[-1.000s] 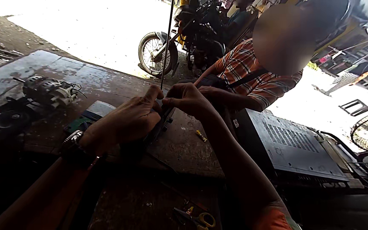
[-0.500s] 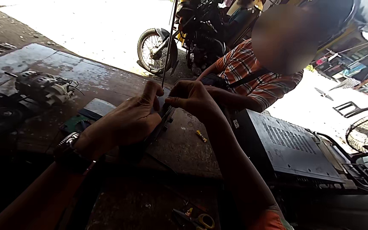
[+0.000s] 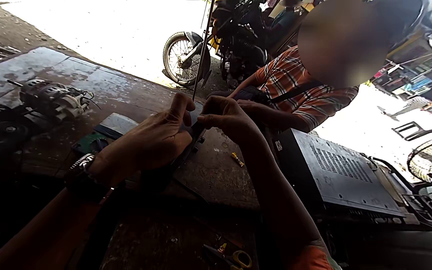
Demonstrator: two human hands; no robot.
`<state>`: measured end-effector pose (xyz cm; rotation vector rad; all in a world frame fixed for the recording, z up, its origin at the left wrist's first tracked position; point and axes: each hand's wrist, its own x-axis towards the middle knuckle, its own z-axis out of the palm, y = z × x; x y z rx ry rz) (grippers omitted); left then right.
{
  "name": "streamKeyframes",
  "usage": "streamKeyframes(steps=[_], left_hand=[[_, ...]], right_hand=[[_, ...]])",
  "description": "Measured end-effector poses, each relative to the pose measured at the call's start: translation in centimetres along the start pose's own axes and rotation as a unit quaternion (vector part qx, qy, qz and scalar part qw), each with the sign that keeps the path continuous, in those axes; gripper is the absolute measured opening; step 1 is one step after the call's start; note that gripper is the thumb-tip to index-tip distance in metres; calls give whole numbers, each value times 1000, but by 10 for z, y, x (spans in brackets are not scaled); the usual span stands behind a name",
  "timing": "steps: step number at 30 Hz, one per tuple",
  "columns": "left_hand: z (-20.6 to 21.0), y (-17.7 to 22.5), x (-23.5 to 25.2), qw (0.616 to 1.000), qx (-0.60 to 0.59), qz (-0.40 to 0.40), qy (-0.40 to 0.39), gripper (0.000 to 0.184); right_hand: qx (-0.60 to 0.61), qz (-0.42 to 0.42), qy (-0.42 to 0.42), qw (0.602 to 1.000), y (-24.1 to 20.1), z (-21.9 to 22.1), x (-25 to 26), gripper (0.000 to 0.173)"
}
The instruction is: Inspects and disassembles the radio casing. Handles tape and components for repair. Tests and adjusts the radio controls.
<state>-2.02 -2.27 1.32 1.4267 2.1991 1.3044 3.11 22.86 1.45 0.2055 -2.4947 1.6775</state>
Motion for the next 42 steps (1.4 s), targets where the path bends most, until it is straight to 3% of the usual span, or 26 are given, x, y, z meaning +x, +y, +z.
streamKeyframes(steps=[8,27,33,42], left_hand=[[0,2,2,999,45,8,-3,51],[0,7,6,993,112,4,-33,47],[0,9,8,991,128,2,-38,41],[2,8,8,992,120,-14,-21,49]], right_hand=[[-10,-1,-34,999,-2,-4,4,11],[-35,-2,-27,999,-1,-2,7,12],[-96,-13,-9,995,0,-2,7,14],[-102,-13,8,995,3,-3,6,15]])
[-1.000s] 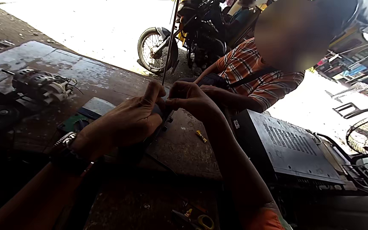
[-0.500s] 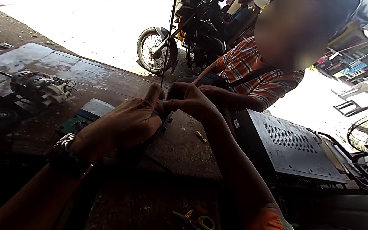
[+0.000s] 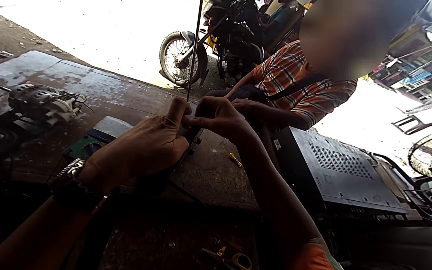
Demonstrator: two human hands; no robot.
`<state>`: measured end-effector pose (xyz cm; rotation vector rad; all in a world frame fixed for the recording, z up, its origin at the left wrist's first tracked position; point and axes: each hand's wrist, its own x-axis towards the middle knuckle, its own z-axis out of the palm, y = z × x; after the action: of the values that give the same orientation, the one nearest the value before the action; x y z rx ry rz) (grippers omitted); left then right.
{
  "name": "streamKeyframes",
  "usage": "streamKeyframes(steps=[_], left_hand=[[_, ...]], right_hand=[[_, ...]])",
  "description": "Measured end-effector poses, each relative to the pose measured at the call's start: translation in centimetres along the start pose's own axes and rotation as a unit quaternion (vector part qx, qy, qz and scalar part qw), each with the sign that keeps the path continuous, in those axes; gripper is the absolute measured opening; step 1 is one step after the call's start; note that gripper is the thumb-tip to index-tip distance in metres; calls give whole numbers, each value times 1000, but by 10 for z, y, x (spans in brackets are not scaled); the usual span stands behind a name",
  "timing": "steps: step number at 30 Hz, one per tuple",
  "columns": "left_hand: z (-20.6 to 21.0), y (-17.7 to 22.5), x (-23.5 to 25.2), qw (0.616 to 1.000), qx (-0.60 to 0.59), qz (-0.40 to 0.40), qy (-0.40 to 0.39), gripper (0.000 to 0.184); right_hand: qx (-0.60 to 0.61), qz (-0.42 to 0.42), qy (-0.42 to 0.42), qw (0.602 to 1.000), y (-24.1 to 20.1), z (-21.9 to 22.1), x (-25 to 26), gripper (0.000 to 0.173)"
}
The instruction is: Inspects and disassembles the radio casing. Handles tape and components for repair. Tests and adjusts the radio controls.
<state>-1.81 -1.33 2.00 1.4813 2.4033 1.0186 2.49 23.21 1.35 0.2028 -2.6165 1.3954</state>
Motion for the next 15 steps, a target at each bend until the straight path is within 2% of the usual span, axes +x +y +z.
streamKeyframes(steps=[10,15], left_hand=[[2,-1,0,1000,14,12,8,47],[1,0,0,1000,16,20,6,45]], right_hand=[[140,1,-41,989,-3,-6,1,10],[145,0,-54,988,-1,-7,0,10]])
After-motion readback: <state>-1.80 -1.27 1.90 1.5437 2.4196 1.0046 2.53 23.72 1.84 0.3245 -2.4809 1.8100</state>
